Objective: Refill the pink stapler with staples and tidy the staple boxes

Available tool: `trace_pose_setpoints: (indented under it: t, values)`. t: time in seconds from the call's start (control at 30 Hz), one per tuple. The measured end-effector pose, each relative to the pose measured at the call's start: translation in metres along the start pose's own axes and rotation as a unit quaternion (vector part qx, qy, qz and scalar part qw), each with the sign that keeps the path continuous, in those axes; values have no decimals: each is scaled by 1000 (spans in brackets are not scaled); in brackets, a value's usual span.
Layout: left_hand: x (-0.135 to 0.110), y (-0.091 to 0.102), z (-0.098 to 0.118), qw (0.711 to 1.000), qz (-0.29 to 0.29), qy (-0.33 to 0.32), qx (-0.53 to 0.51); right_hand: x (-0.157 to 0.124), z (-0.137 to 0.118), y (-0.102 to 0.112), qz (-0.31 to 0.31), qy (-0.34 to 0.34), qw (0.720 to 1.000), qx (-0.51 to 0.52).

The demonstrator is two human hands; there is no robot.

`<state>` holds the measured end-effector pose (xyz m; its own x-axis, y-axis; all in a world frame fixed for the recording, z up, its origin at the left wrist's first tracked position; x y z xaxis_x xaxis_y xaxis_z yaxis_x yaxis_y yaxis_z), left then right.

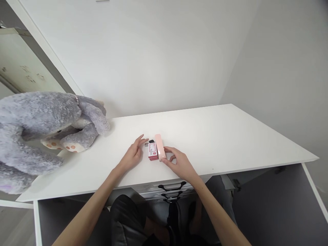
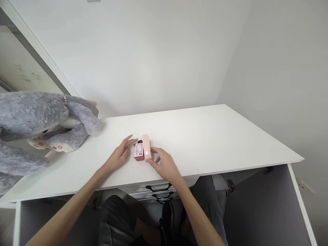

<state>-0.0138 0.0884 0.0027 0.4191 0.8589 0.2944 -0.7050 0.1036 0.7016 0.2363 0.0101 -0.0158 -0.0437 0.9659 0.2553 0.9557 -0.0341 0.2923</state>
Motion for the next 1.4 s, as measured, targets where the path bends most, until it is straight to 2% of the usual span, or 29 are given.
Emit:
trace_pose_setpoints:
  t: [0.17,0.33,0.47,0.53,0.6,0.63,0.73,0.87,0.93,1.0,1.07,1.13,1.23,1.33,1.4]
  values:
    - [2,-8,-7,999,-19,-28,9,0,-3,1,-1,5,1000,-7]
    - [1,-7,-2,999,-23,-34,12,0,-1,1,-5,9,1000,-16]
    - [-2,1,-4,999,38,35,-14,-3,-7,2,36,59,997,-41]
    - [-2,3,-11,993,90,78,-10,-3,-20,2,74,93,989,-86]
    - [-2,5,-18,982,159,105,-8,0,-40,-3,84,141,977,-138]
    - [-3,6,-21,975,193,114,-9,3,-51,-8,70,177,968,-166]
    - [-4,8,-29,955,263,135,-19,16,-79,-37,-23,267,924,-272]
    - [-9,13,-34,941,297,155,-39,35,-87,-87,-122,328,837,-421]
    - [-10,14,-36,937,307,161,-46,45,-79,-111,-181,331,788,-486]
    - [-11,14,-36,935,311,165,-49,54,-66,-131,-231,288,747,-553]
    - [-11,14,-36,933,314,167,-51,63,-54,-145,-242,257,726,-591]
    - [-11,13,-36,932,316,169,-51,69,-41,-155,-222,240,741,-586]
    - [-11,12,-34,933,312,170,-47,75,-21,-163,-186,228,781,-550]
    - [-11,11,-32,936,304,171,-42,76,-3,-166,-147,277,820,-480]
    - [-11,11,-31,938,299,173,-38,76,9,-165,-124,286,827,-469]
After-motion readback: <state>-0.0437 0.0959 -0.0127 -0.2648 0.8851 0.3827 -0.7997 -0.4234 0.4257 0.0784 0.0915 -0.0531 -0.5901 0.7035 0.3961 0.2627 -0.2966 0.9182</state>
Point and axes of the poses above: each hand's wrist, its own x-axis towards the middle knuckle, its own y-axis out of the back of the hand, z = x × y, the point moved 2 cm from there along x, towards the middle knuckle, and after that the axes turned 5 degrees about z, right-handed, at the moved point
